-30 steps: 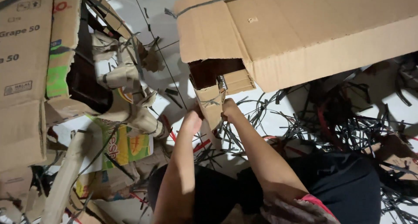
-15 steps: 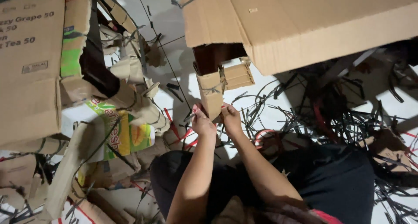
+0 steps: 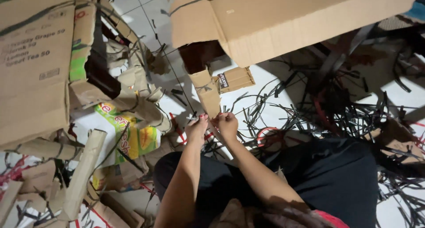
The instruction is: Bundling and tying pieces of cardboard together using plastic strips and scissors.
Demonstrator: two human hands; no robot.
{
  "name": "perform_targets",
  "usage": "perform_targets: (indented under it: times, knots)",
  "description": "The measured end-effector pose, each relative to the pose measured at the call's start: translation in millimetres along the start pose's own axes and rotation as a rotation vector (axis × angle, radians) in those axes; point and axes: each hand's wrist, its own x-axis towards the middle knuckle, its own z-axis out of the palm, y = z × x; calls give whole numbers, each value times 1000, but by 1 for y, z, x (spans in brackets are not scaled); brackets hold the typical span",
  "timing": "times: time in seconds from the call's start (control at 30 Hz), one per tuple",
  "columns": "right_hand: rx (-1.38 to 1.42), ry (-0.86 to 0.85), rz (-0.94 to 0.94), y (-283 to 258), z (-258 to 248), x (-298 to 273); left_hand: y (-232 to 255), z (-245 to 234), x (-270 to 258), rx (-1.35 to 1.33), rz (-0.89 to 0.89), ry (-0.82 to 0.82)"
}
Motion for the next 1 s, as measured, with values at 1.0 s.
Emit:
perform_targets:
  times: [1.0]
  knots:
    - [-899, -144, -896, -25, -68, 11, 11, 39, -8, 1262, 1298, -308]
